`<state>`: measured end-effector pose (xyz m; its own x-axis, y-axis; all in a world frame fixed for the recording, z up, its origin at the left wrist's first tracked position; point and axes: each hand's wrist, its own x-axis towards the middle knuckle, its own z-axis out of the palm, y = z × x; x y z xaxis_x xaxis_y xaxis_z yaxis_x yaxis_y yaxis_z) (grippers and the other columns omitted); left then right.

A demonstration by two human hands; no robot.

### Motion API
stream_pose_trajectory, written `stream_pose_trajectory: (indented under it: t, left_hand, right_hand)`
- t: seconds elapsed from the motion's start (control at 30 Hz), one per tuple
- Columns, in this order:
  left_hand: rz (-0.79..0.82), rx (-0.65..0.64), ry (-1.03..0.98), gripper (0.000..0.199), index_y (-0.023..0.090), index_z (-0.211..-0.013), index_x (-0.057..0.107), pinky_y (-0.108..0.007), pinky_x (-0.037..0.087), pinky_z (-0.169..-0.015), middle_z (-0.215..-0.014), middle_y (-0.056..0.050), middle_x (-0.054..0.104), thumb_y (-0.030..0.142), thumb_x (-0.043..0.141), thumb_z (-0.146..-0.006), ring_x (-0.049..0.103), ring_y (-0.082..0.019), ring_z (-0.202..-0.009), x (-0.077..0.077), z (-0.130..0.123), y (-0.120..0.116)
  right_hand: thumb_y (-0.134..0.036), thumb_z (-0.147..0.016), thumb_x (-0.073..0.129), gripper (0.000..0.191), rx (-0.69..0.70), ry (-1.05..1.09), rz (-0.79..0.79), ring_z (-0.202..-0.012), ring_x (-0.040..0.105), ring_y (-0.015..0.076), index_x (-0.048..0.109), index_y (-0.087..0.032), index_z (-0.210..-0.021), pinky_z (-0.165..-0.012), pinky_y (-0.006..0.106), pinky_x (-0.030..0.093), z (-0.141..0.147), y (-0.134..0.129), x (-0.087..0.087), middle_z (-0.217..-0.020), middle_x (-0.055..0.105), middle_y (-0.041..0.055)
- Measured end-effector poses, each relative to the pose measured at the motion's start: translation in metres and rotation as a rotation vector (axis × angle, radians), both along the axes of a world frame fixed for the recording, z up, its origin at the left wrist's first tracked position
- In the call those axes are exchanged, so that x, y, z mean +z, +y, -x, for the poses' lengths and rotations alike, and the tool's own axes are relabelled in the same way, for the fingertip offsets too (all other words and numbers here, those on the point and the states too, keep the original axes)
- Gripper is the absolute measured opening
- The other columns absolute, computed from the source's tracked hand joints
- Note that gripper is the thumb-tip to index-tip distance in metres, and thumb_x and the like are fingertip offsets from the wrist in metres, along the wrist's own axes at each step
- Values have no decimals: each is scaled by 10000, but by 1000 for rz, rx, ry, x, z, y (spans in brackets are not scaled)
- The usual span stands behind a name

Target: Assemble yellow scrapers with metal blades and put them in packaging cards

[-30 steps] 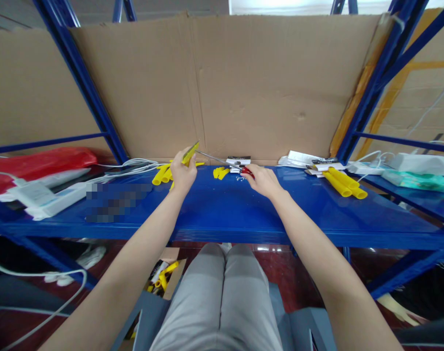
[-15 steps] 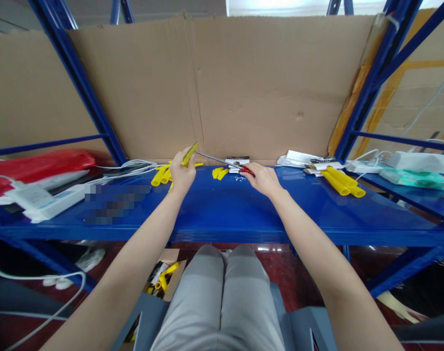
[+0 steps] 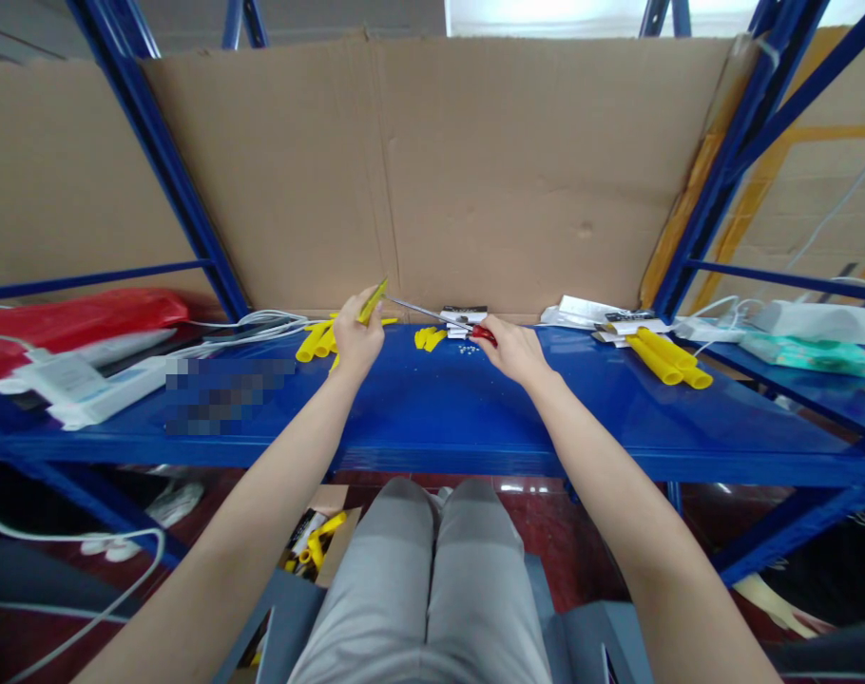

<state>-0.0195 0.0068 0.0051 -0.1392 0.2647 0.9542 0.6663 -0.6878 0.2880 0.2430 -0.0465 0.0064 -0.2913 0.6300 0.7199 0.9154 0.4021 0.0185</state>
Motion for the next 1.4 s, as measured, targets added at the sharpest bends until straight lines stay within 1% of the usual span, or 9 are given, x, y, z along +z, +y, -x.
stream_pose_trajectory:
  t: [0.17,0.37,0.47,0.53,0.73,0.87,1.03,1.27,1.4]
  left_hand:
    - [29,-28,-12,264,211,-1128,641,-379,495,-980,-1057,-86,701,303,483,-939,654,-219,-1060,1,1,0]
    - [14,-7,-9,262,216,-1122,646,-360,507,-963,-1052,-77,704,302,482,-938,659,-214,-1045,1,1,0]
    - [6,0,-4,260,214,-1122,645,-359,509,-962,-1057,-83,704,296,481,-938,658,-216,-1050,0,1,1]
    - [9,-5,-3,260,210,-1125,642,-359,504,-970,-1066,-86,703,297,481,-940,655,-216,-1060,0,2,1]
    - [49,-50,-7,274,196,-1134,628,-393,489,-995,-1083,-97,694,331,486,-943,648,-229,-1080,1,3,3]
    - [28,-53,-29,262,205,-1121,633,-391,498,-986,-1072,-86,702,331,493,-938,652,-225,-1066,0,2,4]
    - [20,-52,-13,262,207,-1123,636,-371,504,-972,-1069,-88,704,323,488,-941,657,-219,-1054,0,2,4]
    - [16,-36,-7,265,209,-1132,629,-380,496,-983,-1073,-89,699,331,490,-943,653,-221,-1059,-1,4,6]
    - [25,-34,-6,269,201,-1131,629,-392,495,-988,-1076,-100,697,333,494,-940,650,-229,-1067,-1,3,6]
  right_hand:
    - [-393,-947,452,267,28,0,44,-899,685,279,618,-206,-1041,-687,326,459,2,-2,2,-1006,730,124]
    - [-410,-896,542,253,-4,48,59,-798,686,272,576,-210,-1048,-623,306,434,1,0,1,-916,729,98]
    - [-400,-916,502,229,-20,24,26,-795,681,269,579,-206,-1011,-623,299,416,0,1,0,-891,724,99]
    - [-418,-930,470,260,-21,-6,-2,-826,679,277,589,-200,-1007,-635,303,413,0,0,0,-902,725,112]
    - [-426,-959,400,340,-14,-41,20,-835,681,281,605,-185,-1084,-637,310,413,4,-3,1,-940,732,133]
    - [-445,-924,468,315,-14,1,25,-800,679,279,589,-197,-1076,-627,305,409,4,-2,1,-910,728,112]
    - [-381,-917,478,241,-57,0,19,-781,675,274,592,-190,-1010,-606,292,386,3,-2,1,-870,720,109]
    - [-382,-952,434,279,1,-43,17,-857,685,272,614,-186,-1037,-638,304,415,4,-3,1,-962,733,132]
    - [-391,-928,484,262,21,-14,40,-837,686,275,597,-189,-1049,-639,306,427,3,0,0,-950,731,124]
